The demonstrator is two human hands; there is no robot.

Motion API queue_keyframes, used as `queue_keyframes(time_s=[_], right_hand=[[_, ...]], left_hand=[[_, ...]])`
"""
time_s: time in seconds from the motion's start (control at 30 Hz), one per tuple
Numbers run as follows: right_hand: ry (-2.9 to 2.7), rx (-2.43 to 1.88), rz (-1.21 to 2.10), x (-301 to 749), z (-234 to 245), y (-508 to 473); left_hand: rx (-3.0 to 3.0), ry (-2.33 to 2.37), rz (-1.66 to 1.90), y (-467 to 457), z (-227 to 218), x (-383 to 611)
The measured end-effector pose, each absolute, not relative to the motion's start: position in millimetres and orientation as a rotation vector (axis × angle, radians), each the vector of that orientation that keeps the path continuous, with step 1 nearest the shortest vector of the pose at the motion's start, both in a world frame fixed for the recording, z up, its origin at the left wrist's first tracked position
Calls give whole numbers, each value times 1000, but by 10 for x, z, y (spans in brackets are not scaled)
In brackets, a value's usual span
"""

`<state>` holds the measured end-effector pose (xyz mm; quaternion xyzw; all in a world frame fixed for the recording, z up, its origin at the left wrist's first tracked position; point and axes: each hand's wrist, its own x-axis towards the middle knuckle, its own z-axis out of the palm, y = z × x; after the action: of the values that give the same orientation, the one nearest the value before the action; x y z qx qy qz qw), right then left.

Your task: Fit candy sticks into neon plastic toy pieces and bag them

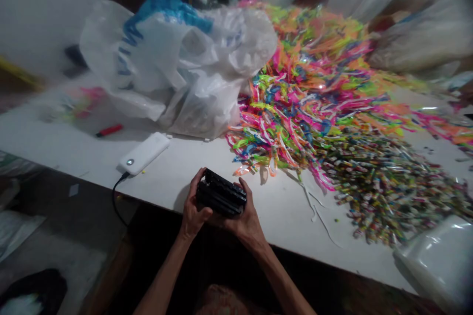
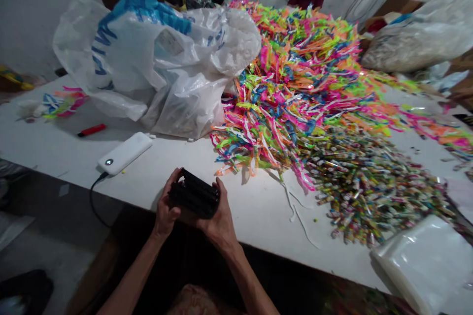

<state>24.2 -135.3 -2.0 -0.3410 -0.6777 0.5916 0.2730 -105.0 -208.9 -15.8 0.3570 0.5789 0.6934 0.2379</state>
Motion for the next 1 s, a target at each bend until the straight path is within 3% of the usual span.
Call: queue_keyframes(time_s=[0.23, 0.77, 1.0], right_hand=[[-1823, -963, 1606, 330, 216, -1441], [-2073, -795, 1343, 426, -111, -1515], [-1808, -1071, 1546, 108, 151, -1244]], left_hand=[[920, 1593, 1912, -2115, -141, -911], [893, 1565, 1997, -2147, -212, -813], [903, 1905, 2004, -2207, -139, -879]])
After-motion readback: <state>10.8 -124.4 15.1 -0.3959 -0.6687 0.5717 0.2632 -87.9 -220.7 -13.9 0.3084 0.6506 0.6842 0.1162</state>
